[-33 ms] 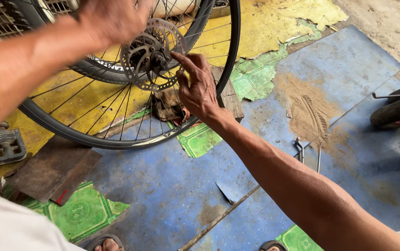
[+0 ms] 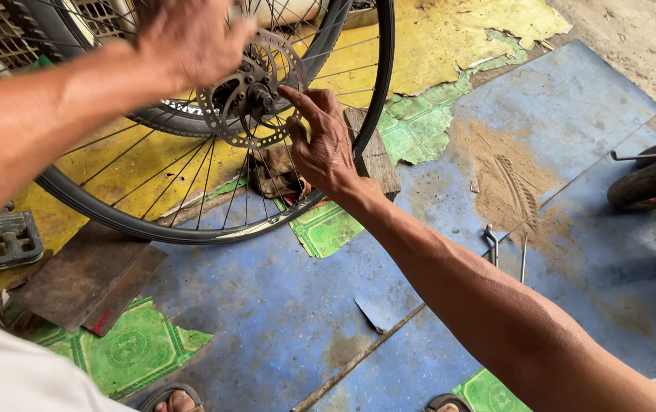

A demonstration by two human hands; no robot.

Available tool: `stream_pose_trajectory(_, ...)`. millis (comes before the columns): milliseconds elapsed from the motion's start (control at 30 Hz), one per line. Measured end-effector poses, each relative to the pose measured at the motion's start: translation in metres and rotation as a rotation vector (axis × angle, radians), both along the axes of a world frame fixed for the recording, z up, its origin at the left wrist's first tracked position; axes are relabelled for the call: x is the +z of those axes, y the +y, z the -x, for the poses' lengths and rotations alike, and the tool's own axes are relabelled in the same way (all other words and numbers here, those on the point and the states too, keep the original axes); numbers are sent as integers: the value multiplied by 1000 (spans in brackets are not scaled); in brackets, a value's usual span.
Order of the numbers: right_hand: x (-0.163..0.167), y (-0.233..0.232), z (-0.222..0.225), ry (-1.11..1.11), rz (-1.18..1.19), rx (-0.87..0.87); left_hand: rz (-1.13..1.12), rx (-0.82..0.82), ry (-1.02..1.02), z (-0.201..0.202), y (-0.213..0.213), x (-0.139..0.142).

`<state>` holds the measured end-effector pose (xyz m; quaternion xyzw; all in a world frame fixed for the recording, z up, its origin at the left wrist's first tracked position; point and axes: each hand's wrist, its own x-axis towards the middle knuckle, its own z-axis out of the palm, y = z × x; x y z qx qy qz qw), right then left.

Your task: The person carries a bicycle wheel into a workshop and places it on a wooden block. They use an Allen key to loosen and remove the disc brake rotor from the hub, then wipe the hub area with a cloth. The person continues to adjust the hub components with the Allen key.

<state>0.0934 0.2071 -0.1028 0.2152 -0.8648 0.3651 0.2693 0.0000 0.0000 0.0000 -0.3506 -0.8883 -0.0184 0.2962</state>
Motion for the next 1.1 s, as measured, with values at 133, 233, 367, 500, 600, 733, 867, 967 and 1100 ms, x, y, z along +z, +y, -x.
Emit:
stream_pose_trajectory(133,-20,-3,-8,-117,272,-125,-238,-56,-66,-15,-21,-28)
stream_pose_trajectory(233,-58,17,-28,-301,500,-236,-241,35,-183,-24,-20,-28)
stream_pose_trajectory(367,-113,89,-45,-283,338,-602,-197,-90,51,-34,-18,-32)
stream_pose_trajectory(500,-156,175,-80,-615,25,-829,-176,30,-81,-32,-15,-42)
stream_pose_trajectory(600,-171,220,-116,-726,-207,-844,-173,93,-173,-24,-13,-47)
stream_pose_trajectory(733,-161,229,-137,-910,-279,-831,-154,62,-134,-25,-18,-49)
stream_pose_trajectory(867,-139,191,-116,-896,52,-774,-185,-99,37,-40,-28,-54)
stream_pose_trajectory(967,-128,155,-77,-570,-24,-636,-154,-86,47,-44,-29,-53)
stream_pose_trajectory(1100,-133,111,-37,-616,-35,-450,-208,-90,-9,-44,-25,-46)
